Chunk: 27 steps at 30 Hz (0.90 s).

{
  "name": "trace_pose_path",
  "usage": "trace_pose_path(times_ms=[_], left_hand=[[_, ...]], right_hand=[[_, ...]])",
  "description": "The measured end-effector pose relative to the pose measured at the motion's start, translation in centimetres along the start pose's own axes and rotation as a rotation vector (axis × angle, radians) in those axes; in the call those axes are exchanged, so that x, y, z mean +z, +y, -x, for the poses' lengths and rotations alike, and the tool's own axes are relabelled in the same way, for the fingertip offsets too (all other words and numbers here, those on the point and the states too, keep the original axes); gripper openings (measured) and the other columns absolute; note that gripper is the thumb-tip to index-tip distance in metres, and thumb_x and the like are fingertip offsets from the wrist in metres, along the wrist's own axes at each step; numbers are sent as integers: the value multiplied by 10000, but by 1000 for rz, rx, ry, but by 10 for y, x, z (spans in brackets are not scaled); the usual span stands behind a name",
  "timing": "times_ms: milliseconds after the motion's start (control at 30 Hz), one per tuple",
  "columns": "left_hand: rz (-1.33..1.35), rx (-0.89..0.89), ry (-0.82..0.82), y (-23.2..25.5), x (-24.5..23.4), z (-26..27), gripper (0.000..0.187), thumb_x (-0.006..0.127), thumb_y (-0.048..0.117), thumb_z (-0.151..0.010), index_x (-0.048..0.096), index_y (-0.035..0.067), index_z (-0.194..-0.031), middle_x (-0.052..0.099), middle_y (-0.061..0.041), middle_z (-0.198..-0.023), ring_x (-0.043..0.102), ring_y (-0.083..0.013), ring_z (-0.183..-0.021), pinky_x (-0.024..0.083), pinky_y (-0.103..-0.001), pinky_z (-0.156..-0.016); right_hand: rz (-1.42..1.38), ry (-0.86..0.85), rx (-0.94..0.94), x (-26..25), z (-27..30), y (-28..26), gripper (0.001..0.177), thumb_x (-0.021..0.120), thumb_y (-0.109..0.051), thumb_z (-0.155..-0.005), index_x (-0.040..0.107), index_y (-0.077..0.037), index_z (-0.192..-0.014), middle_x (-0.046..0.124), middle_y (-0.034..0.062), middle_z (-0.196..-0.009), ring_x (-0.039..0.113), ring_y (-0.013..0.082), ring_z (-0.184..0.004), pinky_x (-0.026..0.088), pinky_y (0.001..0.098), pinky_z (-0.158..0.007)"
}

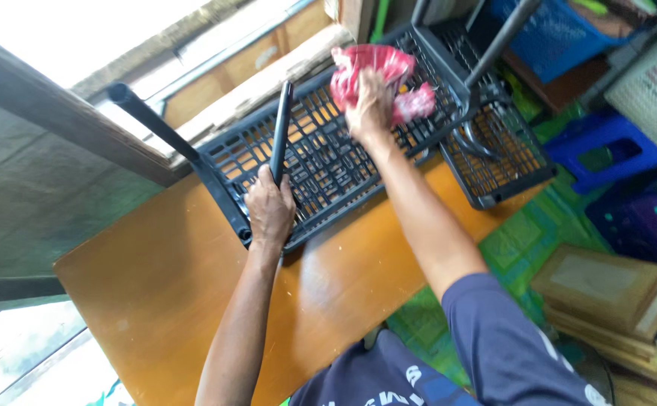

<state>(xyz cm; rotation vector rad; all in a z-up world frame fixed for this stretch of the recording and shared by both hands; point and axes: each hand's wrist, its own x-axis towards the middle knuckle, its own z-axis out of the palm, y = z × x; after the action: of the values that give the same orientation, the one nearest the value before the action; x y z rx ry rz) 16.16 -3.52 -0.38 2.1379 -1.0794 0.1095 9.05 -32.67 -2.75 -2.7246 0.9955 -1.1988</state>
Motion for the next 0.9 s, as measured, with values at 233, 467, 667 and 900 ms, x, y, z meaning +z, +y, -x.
trace_pose_path(times_ms=[233,467,667,900], left_hand=[[209,-93,29,-2,-10,-8,268,637,216,-1017,536,7,-1151,674,-242,-846,672,-448,-764,521,-537,-682],[91,-5,202,-12,-57,7,276,645,206,-1001,589,16,-1194,673,-207,-913,642,-404,-846,495,-535,-765],[178,-53,251,-29,-64,15,310,654,201,-1017,579,2,-1242,669,-221,-989,647,-416,-932,499,-517,-821],[110,6,225,-42,-56,13,308,661,184,-1009,572,-12,-1229,665,-237,-1030,632,-439,-967,484,-524,-854]], right_hand=[[-336,-348,-310,-50,71,-105,492,720,-9,-708,637,25,-1192,661,247,-1185,623,410,-1172,500,480,-1019],[-122,-385,-125,-72,57,-56,391,646,18,-831,679,-56,-1214,669,172,-1046,648,330,-1047,538,449,-952],[-170,-483,90,-44,54,-104,307,762,-226,-896,671,-26,-1111,686,202,-1096,663,355,-1051,521,474,-969],[-454,-498,-450,-97,143,-171,524,704,-13,-712,660,-3,-1234,657,231,-1326,599,385,-1277,442,481,-1088]])
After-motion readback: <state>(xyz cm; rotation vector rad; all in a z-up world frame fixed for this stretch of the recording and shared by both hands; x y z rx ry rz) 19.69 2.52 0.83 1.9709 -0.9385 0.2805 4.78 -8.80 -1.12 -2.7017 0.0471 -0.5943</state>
